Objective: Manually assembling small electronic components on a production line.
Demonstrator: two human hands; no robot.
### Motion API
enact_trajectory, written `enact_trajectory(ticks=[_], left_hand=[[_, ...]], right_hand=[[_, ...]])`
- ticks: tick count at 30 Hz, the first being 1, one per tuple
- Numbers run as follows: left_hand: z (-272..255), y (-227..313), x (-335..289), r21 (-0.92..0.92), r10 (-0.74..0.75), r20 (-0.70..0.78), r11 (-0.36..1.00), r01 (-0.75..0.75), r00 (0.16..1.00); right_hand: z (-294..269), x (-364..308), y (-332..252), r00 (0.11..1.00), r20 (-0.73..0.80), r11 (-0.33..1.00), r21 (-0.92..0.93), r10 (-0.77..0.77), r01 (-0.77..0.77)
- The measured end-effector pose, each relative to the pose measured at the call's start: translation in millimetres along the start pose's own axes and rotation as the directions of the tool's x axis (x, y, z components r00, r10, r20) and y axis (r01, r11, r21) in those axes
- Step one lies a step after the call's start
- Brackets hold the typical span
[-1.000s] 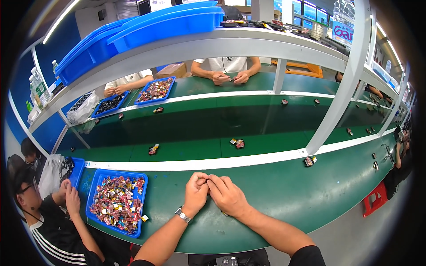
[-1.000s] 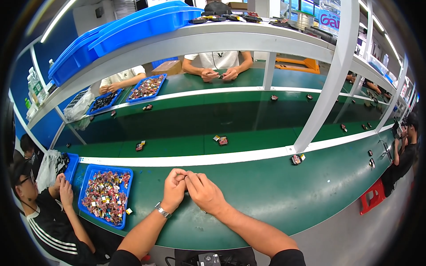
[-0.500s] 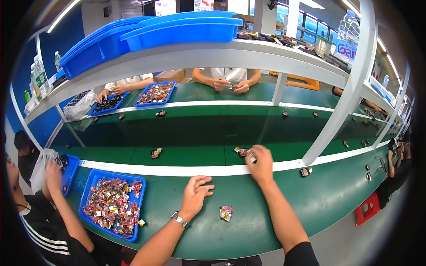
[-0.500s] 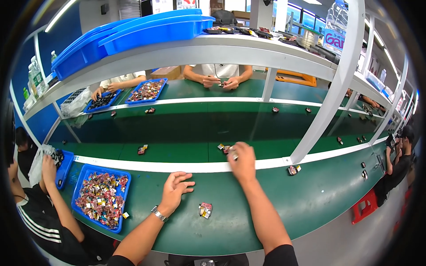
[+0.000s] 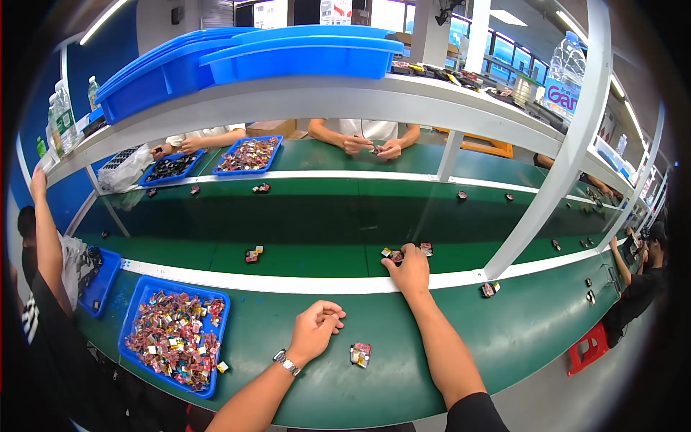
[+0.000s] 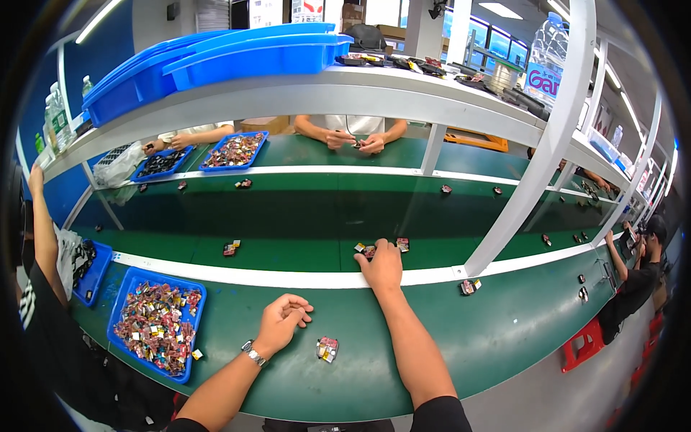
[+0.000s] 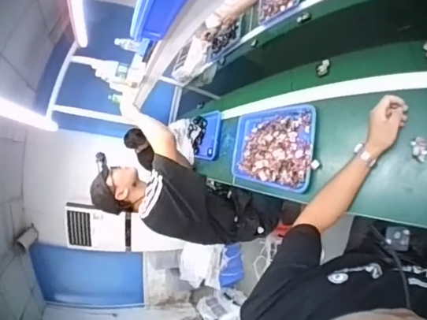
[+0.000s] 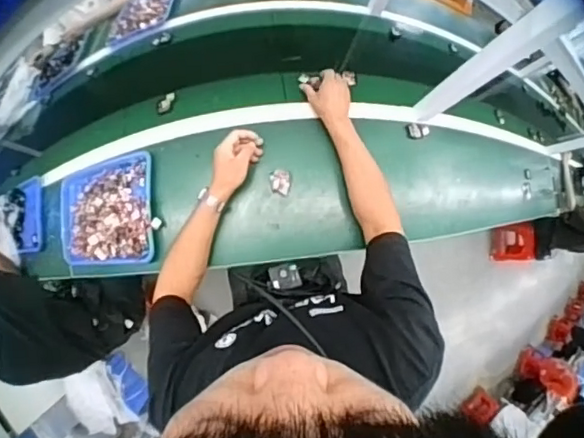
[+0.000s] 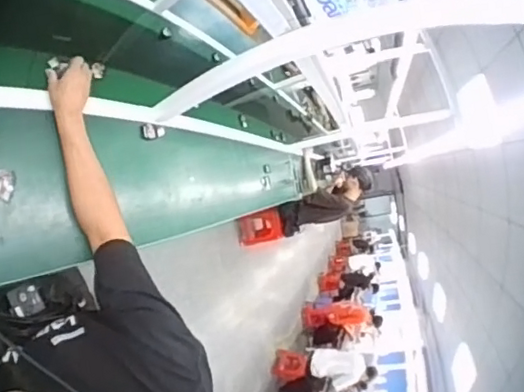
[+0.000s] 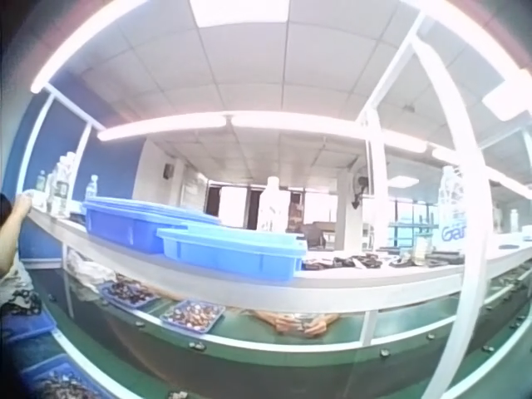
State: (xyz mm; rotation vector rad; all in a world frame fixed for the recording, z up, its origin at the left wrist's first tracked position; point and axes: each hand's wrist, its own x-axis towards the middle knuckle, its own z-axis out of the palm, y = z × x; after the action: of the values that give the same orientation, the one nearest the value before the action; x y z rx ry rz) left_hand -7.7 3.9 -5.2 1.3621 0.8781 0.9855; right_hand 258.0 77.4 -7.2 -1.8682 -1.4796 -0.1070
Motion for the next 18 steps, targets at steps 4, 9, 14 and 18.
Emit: enact_trajectory(ticks=[4,9,14,18], left_hand=[[-0.5,7.7,4.8,0.002,-0.043,0.059,0.999,0.043,0.997],[-8.4,12.7,5.2,-0.085,-0.122,0.061,0.988,0.127,0.991],[-16.2,14.0,4.2,-0.291,-0.250,0.384,0.880,0.374,0.889],[-21.5,11.1,3.0,-0.245,-0.210,0.504,0.895,0.372,0.838]], right_hand=[[-3.1,1.8,8.6,0.990,-0.134,0.997,0.057,-0.040,0.048],[-39.0,-49.1,-25.4,0.981,0.086,0.836,0.540,-0.173,0.100],[-85.0,-99.1,-70.9,0.836,0.252,0.740,0.627,-0.487,0.242],[-90.3,-93.1,-78.6,0.733,0.214,0.688,0.579,-0.646,0.438]])
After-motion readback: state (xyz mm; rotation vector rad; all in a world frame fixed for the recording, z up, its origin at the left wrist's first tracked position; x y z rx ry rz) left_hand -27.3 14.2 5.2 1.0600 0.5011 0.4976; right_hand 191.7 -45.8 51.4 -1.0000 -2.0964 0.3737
